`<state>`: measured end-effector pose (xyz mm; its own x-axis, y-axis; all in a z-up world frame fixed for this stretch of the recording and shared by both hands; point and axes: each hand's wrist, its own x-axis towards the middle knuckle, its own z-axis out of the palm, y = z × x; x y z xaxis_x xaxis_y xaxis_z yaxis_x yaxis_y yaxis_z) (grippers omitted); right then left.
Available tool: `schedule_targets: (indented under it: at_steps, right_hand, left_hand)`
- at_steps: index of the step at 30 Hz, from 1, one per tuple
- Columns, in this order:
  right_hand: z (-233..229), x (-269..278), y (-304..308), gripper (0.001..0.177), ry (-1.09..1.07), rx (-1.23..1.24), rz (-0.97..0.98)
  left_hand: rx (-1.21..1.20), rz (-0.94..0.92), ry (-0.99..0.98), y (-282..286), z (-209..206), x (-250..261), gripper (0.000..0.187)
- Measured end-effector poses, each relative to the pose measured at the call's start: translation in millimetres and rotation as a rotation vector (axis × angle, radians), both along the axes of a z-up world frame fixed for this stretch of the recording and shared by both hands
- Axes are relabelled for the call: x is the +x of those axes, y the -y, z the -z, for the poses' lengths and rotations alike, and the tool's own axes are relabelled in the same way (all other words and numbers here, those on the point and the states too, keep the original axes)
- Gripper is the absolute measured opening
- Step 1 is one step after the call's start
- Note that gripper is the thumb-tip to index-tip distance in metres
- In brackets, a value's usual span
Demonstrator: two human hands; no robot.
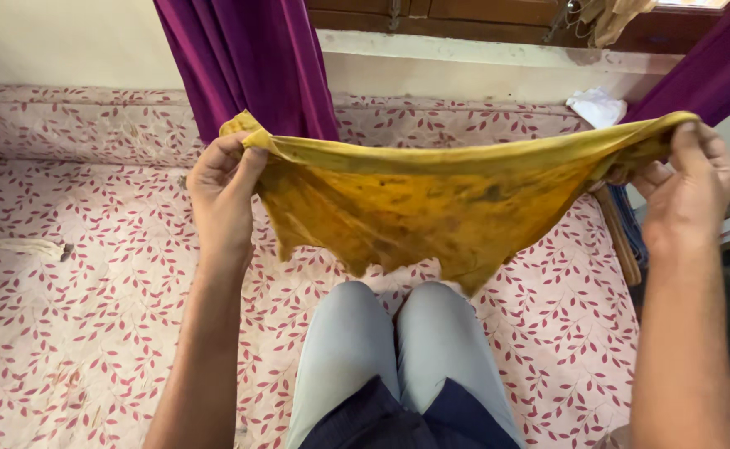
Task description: The person sits on a bed, dips a yellow cloth into a pink cup of water, and wipes the wooden frame of a window. They clean the vertical and horizontal sections of the frame, including the latch area, repeatedly wiping the same spots.
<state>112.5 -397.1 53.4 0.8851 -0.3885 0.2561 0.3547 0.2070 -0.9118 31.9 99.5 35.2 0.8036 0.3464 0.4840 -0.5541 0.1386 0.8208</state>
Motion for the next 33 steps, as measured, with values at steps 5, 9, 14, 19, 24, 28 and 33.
schedule_targets:
  at_steps: [5,9,14,19,24,28,33]
  right_hand:
    - [13,-6,22,0.029,0.232,-0.044,0.092]
    - [57,-8,-66,0.05,0.112,0.064,-0.207]
    - [79,-47,-191,0.012,-0.114,0.183,-0.39]
    - [76,-29,-157,0.013,-0.078,0.106,-0.36]
    - [77,-5,-57,0.035,0.137,0.222,-0.324]
    - [162,-28,-129,0.037,-0.292,0.164,-0.435]
    - [157,-57,-177,0.031,-0.403,0.178,-0.548]
  left_hand:
    - [-0.05,-0.058,0.089,12,-3,1,0.012]
    - [-0.076,-0.035,-0.079,67,31,12,0.021]
    - [-0.11,0.238,-0.108,149,80,12,0.02]
    - [-0.165,0.224,-0.189,112,62,9,0.02]
    - [-0.259,0.121,-0.073,61,41,-1,0.022]
    - [-0.067,0.118,-0.158,119,84,23,0.031]
    - [-0.03,0.492,-0.278,147,104,3,0.047]
